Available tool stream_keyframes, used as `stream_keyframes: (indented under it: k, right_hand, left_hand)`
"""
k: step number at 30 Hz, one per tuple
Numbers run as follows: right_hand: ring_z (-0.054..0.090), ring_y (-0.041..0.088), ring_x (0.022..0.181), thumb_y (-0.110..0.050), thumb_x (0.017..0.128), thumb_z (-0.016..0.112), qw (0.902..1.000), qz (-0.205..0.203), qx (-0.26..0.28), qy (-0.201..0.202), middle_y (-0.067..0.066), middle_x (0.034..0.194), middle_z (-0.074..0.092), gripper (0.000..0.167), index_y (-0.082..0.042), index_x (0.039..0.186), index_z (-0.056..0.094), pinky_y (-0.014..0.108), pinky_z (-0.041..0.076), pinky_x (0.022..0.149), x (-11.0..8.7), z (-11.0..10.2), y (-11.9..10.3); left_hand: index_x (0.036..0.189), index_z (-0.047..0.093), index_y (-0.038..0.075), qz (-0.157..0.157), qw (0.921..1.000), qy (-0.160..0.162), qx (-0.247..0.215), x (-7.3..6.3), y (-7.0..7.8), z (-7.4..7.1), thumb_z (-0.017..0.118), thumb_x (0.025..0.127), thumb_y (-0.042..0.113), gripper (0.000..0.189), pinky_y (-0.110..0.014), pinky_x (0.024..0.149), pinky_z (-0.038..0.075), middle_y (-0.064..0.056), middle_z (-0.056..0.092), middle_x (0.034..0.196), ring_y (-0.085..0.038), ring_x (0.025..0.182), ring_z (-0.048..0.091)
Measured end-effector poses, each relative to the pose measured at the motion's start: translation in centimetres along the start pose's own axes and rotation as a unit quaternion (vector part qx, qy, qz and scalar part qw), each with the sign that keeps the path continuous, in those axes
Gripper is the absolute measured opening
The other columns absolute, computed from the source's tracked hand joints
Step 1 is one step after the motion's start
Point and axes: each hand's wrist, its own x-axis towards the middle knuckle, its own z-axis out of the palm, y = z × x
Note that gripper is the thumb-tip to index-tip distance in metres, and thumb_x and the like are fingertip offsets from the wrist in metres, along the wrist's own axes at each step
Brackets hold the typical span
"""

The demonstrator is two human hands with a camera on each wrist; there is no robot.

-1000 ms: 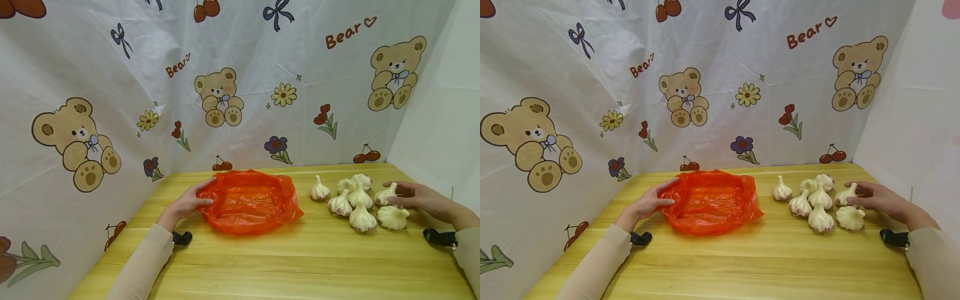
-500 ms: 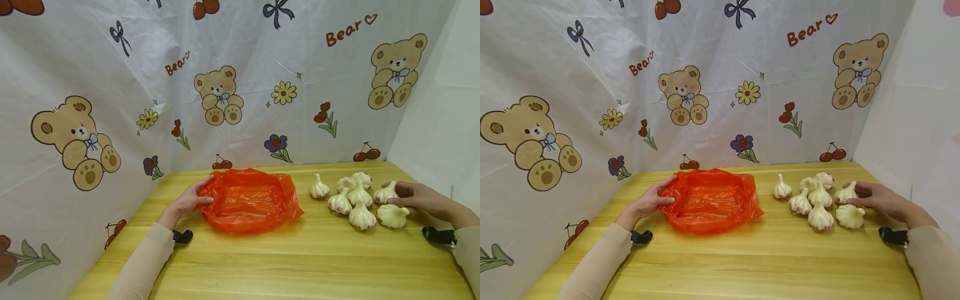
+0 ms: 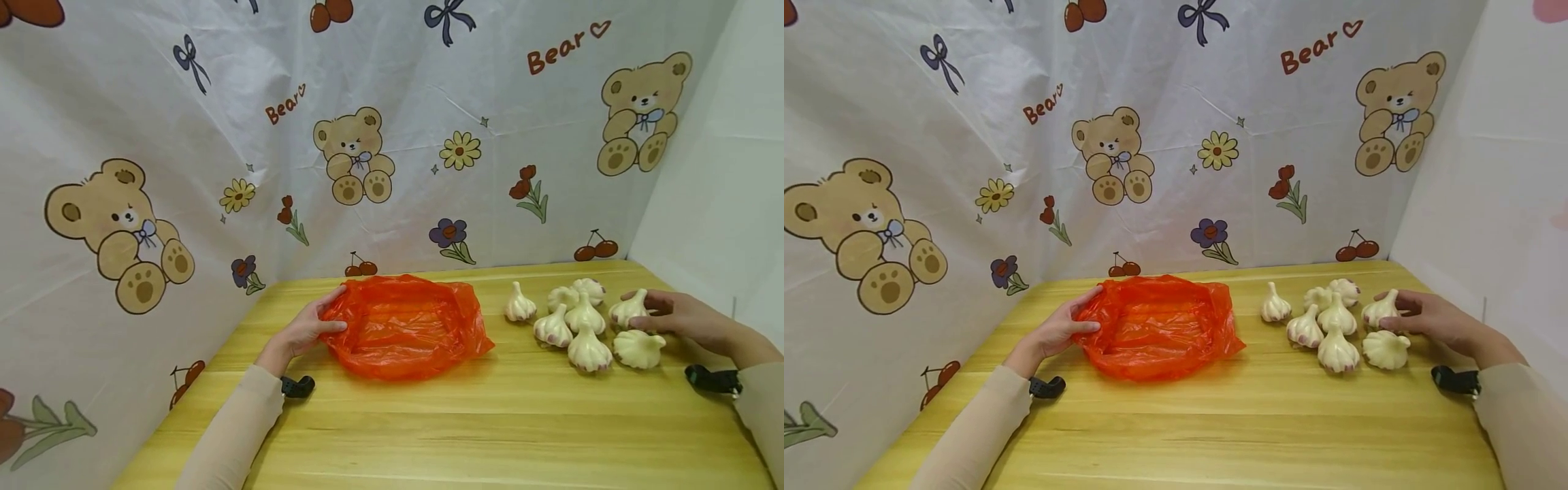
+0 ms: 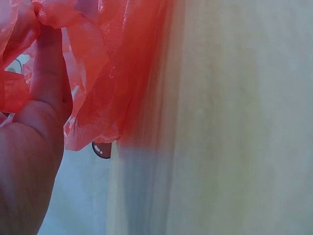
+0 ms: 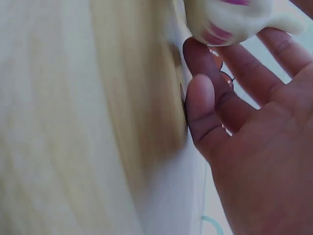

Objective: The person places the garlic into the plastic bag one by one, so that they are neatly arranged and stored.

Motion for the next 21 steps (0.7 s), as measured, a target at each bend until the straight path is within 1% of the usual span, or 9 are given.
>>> stream_keyframes:
  k: [2,5,6,8,10,12,14,16,21]
  right_hand:
    - [0.052,-0.016,0.107,-0.028,0.103,0.063,1.0,0.001,0.006,0.004,0.035,0.147,0.048,0.056,-0.005,0.151,0.045,0.021,0.057,0.079,-0.1,-0.1,0.0]
    - [0.056,-0.013,0.105,-0.024,0.104,0.062,0.9993,0.005,0.037,0.003,0.034,0.149,0.042,0.054,-0.004,0.151,0.044,0.028,0.061,0.079,-0.1,-0.2,-0.2]
    - [0.056,-0.013,0.105,-0.024,0.104,0.062,0.9992,0.004,0.041,0.003,0.034,0.15,0.04,0.054,-0.004,0.151,0.043,0.029,0.062,0.079,-0.2,-0.3,-0.3]
    - [0.055,-0.014,0.104,-0.024,0.104,0.062,0.9992,0.001,0.039,0.006,0.034,0.15,0.039,0.053,-0.005,0.15,0.044,0.028,0.062,0.079,-0.1,-0.5,-0.6]
    - [0.053,-0.016,0.104,-0.025,0.103,0.062,0.9996,-0.007,0.027,0.01,0.035,0.15,0.04,0.052,-0.006,0.149,0.045,0.025,0.061,0.079,0.1,-0.8,-1.2]
    - [0.049,-0.019,0.105,-0.028,0.103,0.063,0.9997,-0.014,0.009,0.017,0.035,0.15,0.042,0.052,-0.008,0.148,0.047,0.022,0.059,0.079,0.4,-1.1,-1.9]
    - [0.048,-0.02,0.105,-0.029,0.103,0.063,0.9996,-0.016,0.002,0.023,0.033,0.151,0.042,0.052,-0.009,0.149,0.046,0.02,0.058,0.079,0.8,-1.4,-2.8]
    - [0.052,-0.018,0.104,-0.029,0.104,0.062,0.9995,-0.014,0.005,0.026,0.033,0.152,0.041,0.055,-0.007,0.15,0.044,0.02,0.058,0.08,1.0,-1.7,-3.7]
    - [0.058,-0.015,0.101,-0.027,0.104,0.061,0.999,-0.027,0.012,0.032,0.033,0.153,0.038,0.052,-0.001,0.147,0.045,0.023,0.06,0.081,1.5,-2.1,-6.2]
  left_hand:
    - [0.166,0.022,0.025,0.002,1.0,-0.002,0.001,0.0,0.0,0.0,0.068,0.094,-0.005,0.091,-0.034,0.101,0.057,-0.002,0.02,0.173,-0.037,0.156,0.028]
    - [0.166,0.022,0.025,0.004,1.0,-0.005,-0.001,0.1,-0.1,0.0,0.069,0.093,-0.004,0.092,-0.035,0.102,0.056,-0.002,0.019,0.173,-0.037,0.156,0.027]
    - [0.166,0.022,0.025,0.004,1.0,-0.006,-0.002,0.2,-0.1,0.1,0.07,0.093,-0.004,0.092,-0.035,0.102,0.056,-0.002,0.019,0.173,-0.037,0.156,0.026]
    - [0.166,0.022,0.025,0.004,1.0,-0.008,-0.004,0.2,-0.2,0.1,0.07,0.093,-0.004,0.092,-0.034,0.102,0.056,-0.002,0.018,0.173,-0.036,0.156,0.026]
    - [0.166,0.021,0.024,0.007,0.9999,-0.01,-0.005,0.2,-0.1,0.0,0.07,0.093,-0.004,0.092,-0.033,0.102,0.057,-0.002,0.017,0.174,-0.037,0.157,0.025]
    - [0.166,0.02,0.023,0.012,0.9998,-0.01,-0.009,0.1,-0.1,0.0,0.069,0.093,-0.004,0.092,-0.033,0.101,0.057,-0.003,0.016,0.174,-0.038,0.156,0.026]
    - [0.167,0.019,0.023,0.017,0.9997,-0.011,-0.011,0.0,0.0,-0.1,0.069,0.093,-0.005,0.093,-0.033,0.101,0.057,-0.005,0.015,0.174,-0.039,0.156,0.025]
    - [0.167,0.02,0.024,0.016,0.9997,-0.011,-0.016,-0.1,0.0,-0.2,0.069,0.093,-0.005,0.093,-0.034,0.101,0.057,-0.005,0.017,0.174,-0.039,0.155,0.027]
    - [0.166,0.021,0.026,0.015,0.9997,-0.009,-0.019,-0.1,0.0,-0.2,0.07,0.093,-0.004,0.093,-0.035,0.101,0.057,-0.005,0.018,0.173,-0.039,0.155,0.029]
